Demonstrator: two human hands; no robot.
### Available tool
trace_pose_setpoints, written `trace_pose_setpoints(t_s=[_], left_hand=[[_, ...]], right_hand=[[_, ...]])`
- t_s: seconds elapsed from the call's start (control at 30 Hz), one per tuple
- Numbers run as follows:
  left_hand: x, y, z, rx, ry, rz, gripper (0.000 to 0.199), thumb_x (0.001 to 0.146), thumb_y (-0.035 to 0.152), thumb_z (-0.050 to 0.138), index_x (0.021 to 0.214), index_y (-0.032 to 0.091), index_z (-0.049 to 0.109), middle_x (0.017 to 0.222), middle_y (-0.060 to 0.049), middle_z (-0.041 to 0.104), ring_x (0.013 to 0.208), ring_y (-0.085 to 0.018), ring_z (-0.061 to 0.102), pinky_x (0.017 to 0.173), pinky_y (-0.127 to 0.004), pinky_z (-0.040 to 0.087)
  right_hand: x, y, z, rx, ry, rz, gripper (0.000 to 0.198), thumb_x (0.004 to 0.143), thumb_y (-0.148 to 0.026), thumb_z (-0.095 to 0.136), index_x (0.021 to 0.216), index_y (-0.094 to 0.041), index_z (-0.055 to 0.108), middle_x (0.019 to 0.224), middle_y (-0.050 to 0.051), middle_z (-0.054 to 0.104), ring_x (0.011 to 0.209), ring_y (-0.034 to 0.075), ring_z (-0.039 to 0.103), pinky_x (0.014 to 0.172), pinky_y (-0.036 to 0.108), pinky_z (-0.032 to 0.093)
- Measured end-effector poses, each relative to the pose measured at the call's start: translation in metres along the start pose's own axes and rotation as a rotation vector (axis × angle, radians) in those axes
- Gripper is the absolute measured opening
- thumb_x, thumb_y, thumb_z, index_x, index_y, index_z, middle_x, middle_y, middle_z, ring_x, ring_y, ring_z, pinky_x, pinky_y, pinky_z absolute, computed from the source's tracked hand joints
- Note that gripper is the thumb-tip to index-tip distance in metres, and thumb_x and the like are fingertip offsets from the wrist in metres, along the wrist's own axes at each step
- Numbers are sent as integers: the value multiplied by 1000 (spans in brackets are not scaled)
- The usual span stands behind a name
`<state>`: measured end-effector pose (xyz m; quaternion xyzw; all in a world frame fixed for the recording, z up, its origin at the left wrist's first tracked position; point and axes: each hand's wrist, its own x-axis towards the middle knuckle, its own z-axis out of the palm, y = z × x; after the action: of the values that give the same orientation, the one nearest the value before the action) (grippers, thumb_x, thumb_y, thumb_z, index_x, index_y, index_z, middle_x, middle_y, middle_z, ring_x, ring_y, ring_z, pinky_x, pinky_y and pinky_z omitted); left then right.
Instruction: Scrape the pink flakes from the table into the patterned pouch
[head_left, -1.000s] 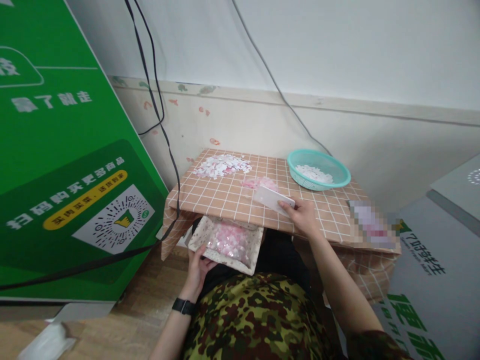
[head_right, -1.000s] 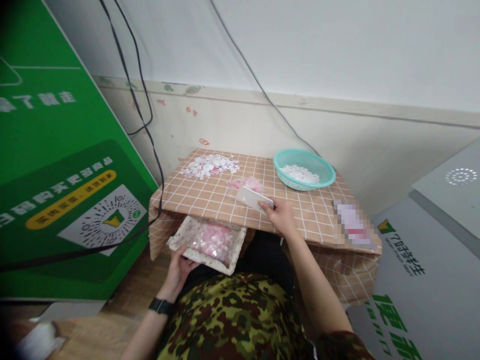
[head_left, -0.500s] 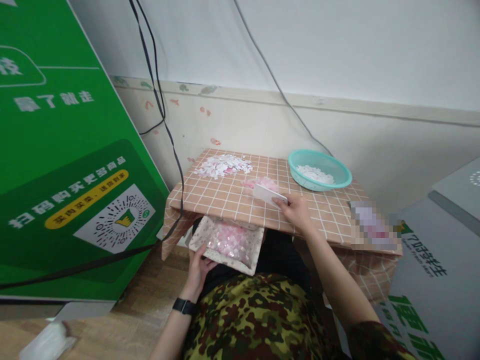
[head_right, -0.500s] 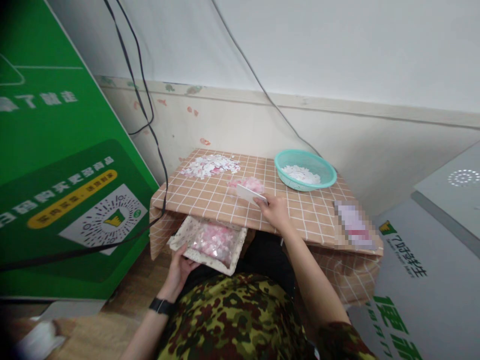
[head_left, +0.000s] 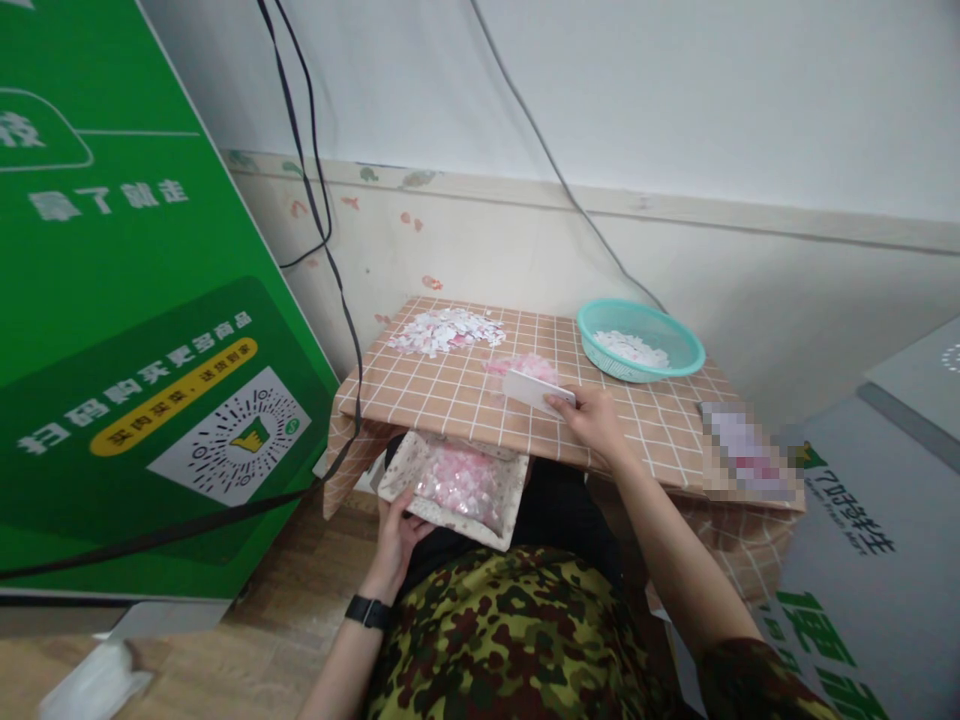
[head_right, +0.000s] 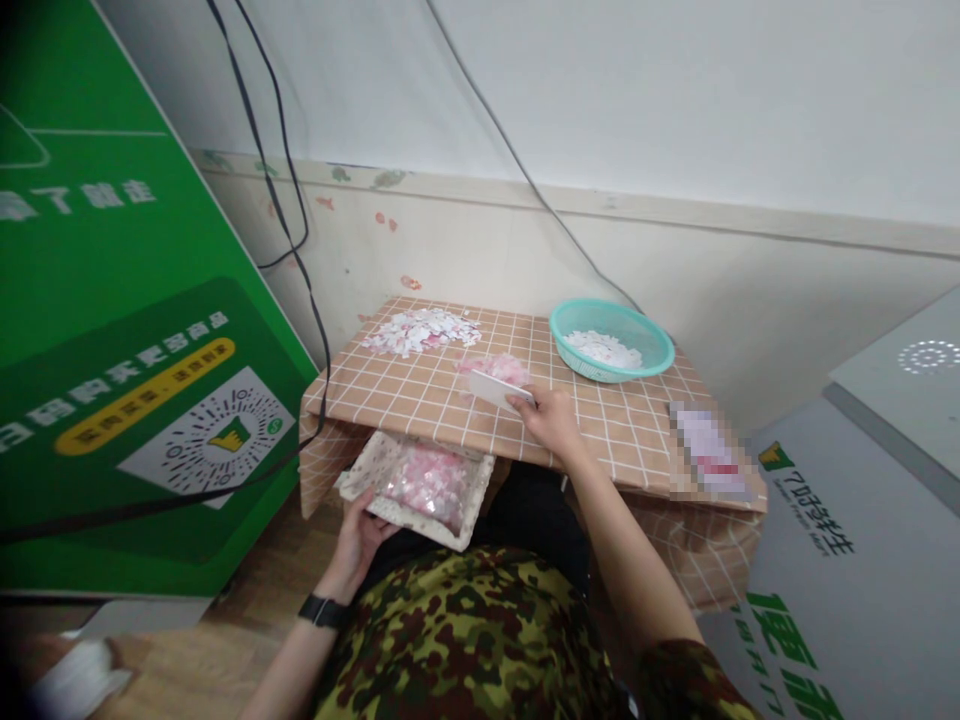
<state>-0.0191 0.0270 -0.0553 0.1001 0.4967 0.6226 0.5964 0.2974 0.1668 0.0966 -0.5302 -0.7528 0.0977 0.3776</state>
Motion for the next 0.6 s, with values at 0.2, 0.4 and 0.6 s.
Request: trace_pose_setpoints(t_s=[0.2,0.4,0.6], left_hand=[[0,-1,0,5,-17,37,69,82,35,73,144,33,41,125,-13,66,86,-26,73,78,-49,60],[1,-1,-2,6,-26,43,69,82,34,73,144,35,41,132,-13,63,85,-25,72,75,-48,61],[4,-3,-4,7,-26,37,68,82,34,73,142,34,41,131,-13,64,83,-25,72,73,-46,62]], right_hand=[[-2,-2,2,23,6,-11,36,91,-47,60,86,-18,81,61,6,68,55,19,59,55,29,36],[-7,-2,6,103,-14,31,39,90,-53,62,77,-19,77,55,2,61,51,16,52,52,29,32],[-9,-9,-2,139,-58,30,40,89,-54,62,72,-19,72,56,2,60,52,16,50,53,29,31]])
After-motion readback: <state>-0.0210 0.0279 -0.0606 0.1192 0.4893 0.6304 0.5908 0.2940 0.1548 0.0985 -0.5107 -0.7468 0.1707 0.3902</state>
